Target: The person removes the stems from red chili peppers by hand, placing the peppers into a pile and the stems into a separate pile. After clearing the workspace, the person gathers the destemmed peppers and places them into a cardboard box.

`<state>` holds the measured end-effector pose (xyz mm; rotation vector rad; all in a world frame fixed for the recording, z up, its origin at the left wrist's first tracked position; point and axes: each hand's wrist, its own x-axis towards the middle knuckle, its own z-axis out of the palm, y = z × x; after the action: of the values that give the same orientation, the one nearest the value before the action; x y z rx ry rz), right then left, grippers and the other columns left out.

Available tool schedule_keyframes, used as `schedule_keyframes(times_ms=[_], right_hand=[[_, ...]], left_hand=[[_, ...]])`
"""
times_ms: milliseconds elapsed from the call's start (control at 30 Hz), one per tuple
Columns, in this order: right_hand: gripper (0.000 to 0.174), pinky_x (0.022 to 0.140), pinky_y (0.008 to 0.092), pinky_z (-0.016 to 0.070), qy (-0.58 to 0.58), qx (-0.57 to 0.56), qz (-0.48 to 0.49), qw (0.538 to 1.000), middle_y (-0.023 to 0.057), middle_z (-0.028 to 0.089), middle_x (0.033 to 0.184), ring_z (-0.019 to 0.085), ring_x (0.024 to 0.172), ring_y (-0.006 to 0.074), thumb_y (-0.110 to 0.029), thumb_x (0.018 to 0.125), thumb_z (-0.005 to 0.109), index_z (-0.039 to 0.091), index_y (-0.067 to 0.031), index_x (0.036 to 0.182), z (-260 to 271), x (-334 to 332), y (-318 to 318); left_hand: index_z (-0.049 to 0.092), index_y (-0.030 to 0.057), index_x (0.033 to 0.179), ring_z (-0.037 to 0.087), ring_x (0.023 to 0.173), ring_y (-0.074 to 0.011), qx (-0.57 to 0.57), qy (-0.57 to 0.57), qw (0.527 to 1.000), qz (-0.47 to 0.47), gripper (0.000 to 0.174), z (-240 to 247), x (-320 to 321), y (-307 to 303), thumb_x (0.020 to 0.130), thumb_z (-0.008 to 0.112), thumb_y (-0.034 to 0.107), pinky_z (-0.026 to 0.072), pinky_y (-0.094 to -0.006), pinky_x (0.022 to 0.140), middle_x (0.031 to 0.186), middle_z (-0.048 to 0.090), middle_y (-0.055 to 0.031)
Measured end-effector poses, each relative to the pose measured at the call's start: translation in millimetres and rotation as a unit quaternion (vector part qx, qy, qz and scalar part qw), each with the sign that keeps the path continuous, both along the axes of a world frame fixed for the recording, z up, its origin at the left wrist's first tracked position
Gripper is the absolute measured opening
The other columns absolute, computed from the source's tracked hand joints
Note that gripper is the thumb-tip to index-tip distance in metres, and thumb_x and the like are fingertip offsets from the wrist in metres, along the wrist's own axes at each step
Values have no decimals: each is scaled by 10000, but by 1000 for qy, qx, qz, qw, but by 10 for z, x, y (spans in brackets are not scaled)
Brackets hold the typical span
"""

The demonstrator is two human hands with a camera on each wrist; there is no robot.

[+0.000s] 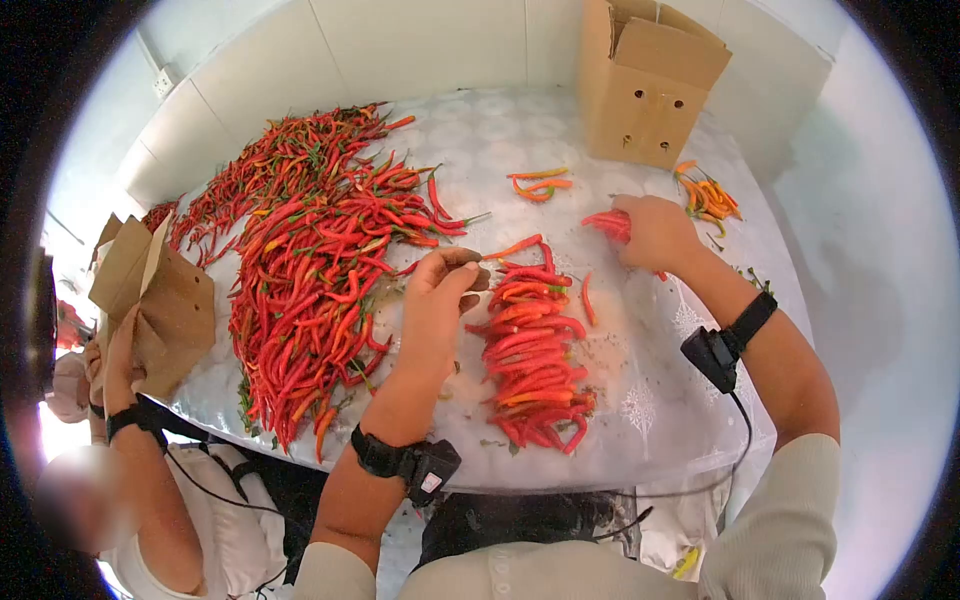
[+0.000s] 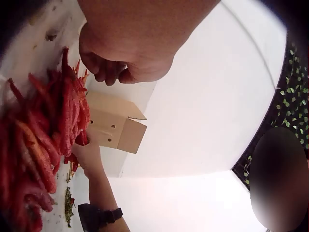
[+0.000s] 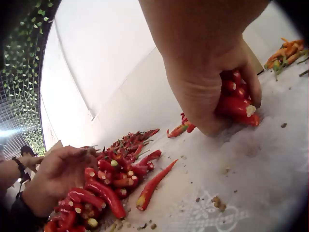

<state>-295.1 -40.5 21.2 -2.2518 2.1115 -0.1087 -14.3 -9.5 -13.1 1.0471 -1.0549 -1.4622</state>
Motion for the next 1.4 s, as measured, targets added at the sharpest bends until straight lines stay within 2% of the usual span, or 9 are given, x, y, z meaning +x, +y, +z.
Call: schedule_keyframes(times_ms=[367, 567, 733, 833, 900, 1067, 1167, 1200, 1400], right_hand=[[437, 702, 329, 528, -320, 14, -67, 945, 105, 680, 867, 664, 784, 226, -164, 635, 725, 641, -46, 1048, -138, -388, -23], [351, 585, 299, 526, -690, 110, -135, 703, 69, 661, 908, 662, 763, 178, -61, 726, 705, 614, -37, 1063, -32, -230, 188], [318, 552, 274, 536, -814, 110, -63, 566, 95, 666, 948, 670, 742, 184, -46, 765, 683, 596, -44, 1070, 119, 91, 331], [291, 527, 268, 518, -822, 101, -115, 548, 96, 666, 948, 656, 700, 182, -37, 784, 658, 591, -37, 1068, 127, 314, 328], [260, 576, 257, 492, -788, 58, -37, 612, 75, 658, 919, 619, 711, 158, -37, 809, 641, 611, -40, 1067, -110, 241, 203], [349, 710, 287, 489, -687, -250, -131, 670, 61, 662, 937, 605, 799, 135, -79, 823, 638, 602, -47, 1169, -17, 528, 201], [366, 747, 301, 487, -575, -296, -89, 758, 73, 665, 975, 613, 853, 150, -100, 825, 646, 592, -51, 1184, -106, 372, 187], [377, 783, 310, 483, -615, -257, -91, 740, 100, 663, 994, 618, 889, 178, -102, 826, 646, 586, -60, 1195, -28, 369, 227], [368, 767, 310, 485, -515, -301, -64, 800, 125, 665, 975, 630, 862, 190, -142, 830, 652, 582, -43, 1178, -63, 259, 359]], left_hand=[[595, 66, 1032, 612, 817, -104, 22, 6, 1000, -1, 162, 9, 14, -15, 886, 608, 132, 457, -255, 713, 933, 638, -16], [595, 89, 1094, 619, 911, -133, 5, 34, 999, -16, 223, 122, -17, -18, 877, 626, 133, 475, -286, 772, 998, 637, -22], [569, 67, 1123, 589, 921, -179, 66, 133, 987, -61, 299, 479, -536, 35, 875, 660, 206, 475, -341, 829, 1044, 592, -43], [528, 35, 1156, 574, 912, -140, 111, 217, 953, -179, 440, 279, -1003, -191, 873, 675, 337, 480, -319, 769, 1040, 587, -65], [535, 16, 1114, 552, 991, -149, 128, 194, 959, -159, 415, 237, -1298, -272, 892, 654, 345, 474, -386, 812, 1060, 576, -90], [139, -49, 1441, 496, 1201, -291, 106, 200, 973, -39, 1070, 440, -1594, -143, 739, 813, 396, 441, -389, 967, 1346, 424, -230], [159, -29, 1442, 509, 1181, -279, 44, 183, 982, -33, 1062, 498, -1707, -159, 720, 839, 351, 438, -390, 975, 1329, 436, -222], [169, 82, 1472, 530, 1146, -228, 43, 188, 979, -68, 996, 519, -1709, -156, 758, 816, 332, 506, -353, 853, 1335, 446, -138], [440, 56, 1302, 558, 1078, -175, -11, 149, 965, -214, 671, 395, -1728, -297, 789, 794, 306, 498, -321, 844, 1196, 550, -72]])
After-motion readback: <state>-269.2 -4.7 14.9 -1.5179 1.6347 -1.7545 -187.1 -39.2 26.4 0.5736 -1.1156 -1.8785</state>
